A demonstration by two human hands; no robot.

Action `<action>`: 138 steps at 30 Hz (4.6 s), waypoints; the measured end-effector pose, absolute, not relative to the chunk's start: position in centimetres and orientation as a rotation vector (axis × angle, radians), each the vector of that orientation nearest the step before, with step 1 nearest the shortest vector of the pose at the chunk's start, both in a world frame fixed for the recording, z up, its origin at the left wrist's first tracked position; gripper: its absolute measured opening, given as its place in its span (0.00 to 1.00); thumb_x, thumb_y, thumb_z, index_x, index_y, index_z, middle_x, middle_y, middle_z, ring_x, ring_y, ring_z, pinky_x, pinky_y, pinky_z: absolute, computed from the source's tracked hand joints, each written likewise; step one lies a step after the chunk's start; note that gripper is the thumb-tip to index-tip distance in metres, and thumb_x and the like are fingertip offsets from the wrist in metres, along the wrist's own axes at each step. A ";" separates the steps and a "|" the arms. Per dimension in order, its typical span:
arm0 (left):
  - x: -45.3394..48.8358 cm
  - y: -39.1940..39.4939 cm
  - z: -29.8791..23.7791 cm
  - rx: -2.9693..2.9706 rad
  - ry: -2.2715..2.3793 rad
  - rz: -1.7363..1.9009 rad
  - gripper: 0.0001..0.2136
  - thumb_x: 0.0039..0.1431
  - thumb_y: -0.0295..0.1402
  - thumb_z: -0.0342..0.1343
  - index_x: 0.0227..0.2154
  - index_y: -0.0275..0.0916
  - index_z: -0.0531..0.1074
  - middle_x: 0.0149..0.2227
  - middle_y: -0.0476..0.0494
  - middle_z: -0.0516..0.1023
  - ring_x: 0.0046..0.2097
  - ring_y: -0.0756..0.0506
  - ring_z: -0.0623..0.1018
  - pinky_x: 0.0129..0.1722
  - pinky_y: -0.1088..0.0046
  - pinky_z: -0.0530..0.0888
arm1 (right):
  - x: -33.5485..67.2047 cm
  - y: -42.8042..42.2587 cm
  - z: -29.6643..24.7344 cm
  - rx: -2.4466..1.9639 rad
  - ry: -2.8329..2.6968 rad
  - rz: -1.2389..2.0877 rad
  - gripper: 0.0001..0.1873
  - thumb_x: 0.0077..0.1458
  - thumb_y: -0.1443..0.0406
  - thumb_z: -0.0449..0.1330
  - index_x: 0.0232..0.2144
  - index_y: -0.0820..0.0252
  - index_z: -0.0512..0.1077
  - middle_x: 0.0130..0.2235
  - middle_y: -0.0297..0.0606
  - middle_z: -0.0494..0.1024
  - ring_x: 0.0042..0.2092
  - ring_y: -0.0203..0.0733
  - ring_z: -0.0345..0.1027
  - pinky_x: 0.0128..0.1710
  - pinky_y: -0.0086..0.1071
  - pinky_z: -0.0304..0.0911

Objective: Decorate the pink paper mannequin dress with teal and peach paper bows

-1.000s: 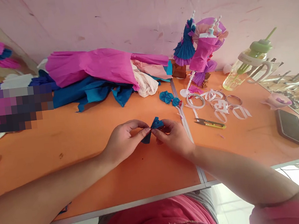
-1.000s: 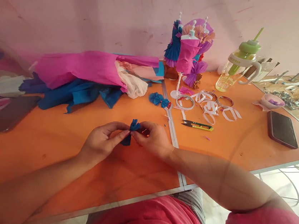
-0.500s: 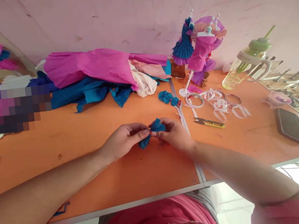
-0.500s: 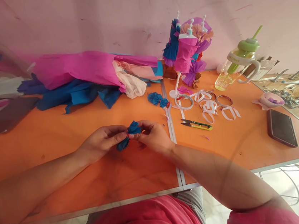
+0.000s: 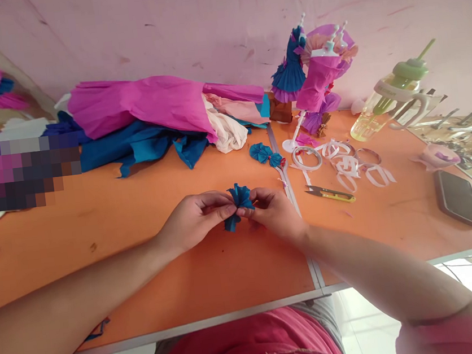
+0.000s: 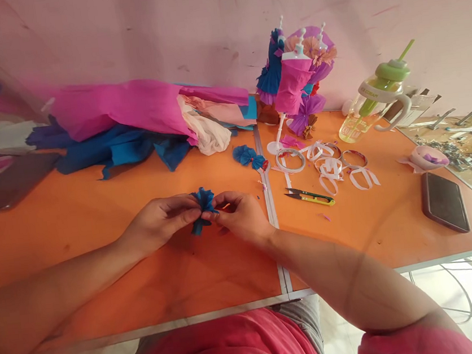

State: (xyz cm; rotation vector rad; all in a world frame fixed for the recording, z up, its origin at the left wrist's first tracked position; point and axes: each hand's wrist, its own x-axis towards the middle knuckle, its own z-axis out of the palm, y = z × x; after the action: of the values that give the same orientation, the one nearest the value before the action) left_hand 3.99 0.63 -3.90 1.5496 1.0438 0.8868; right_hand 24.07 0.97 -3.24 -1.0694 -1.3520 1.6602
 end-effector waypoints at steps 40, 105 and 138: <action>4.3 0.1 -3.5 1.387 1.088 0.967 0.17 0.58 0.45 0.60 0.44 0.39 0.78 0.44 0.43 0.82 0.47 0.41 0.79 0.52 0.65 0.74 | 24.0 0.7 -2.3 -1.265 -1.598 1.495 0.15 0.53 0.53 0.61 0.33 0.59 0.70 0.24 0.31 0.75 0.20 0.28 0.57 0.18 0.23 0.51; 4.6 -0.1 -3.6 1.528 1.227 1.090 0.13 0.50 0.41 0.67 0.34 0.37 0.81 0.37 0.44 0.84 0.41 0.41 0.82 0.44 0.68 0.78 | 24.1 0.7 -2.0 -1.261 -1.740 1.202 0.11 0.52 0.57 0.62 0.31 0.59 0.75 0.31 0.32 0.77 0.31 0.33 0.66 0.32 0.28 0.60; 4.1 0.3 -3.9 1.721 1.296 0.758 0.18 0.59 0.49 0.56 0.43 0.44 0.81 0.44 0.48 0.83 0.48 0.39 0.80 0.48 0.70 0.75 | 24.0 1.1 -3.3 -1.320 -1.781 0.998 0.10 0.50 0.58 0.64 0.32 0.57 0.77 0.29 0.31 0.76 0.29 0.33 0.62 0.29 0.28 0.57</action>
State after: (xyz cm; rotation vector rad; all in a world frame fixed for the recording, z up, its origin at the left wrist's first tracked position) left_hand 4.15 0.28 -3.93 1.7213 1.2956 0.7580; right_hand 23.99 1.13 -3.33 -1.3202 -1.7811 0.9983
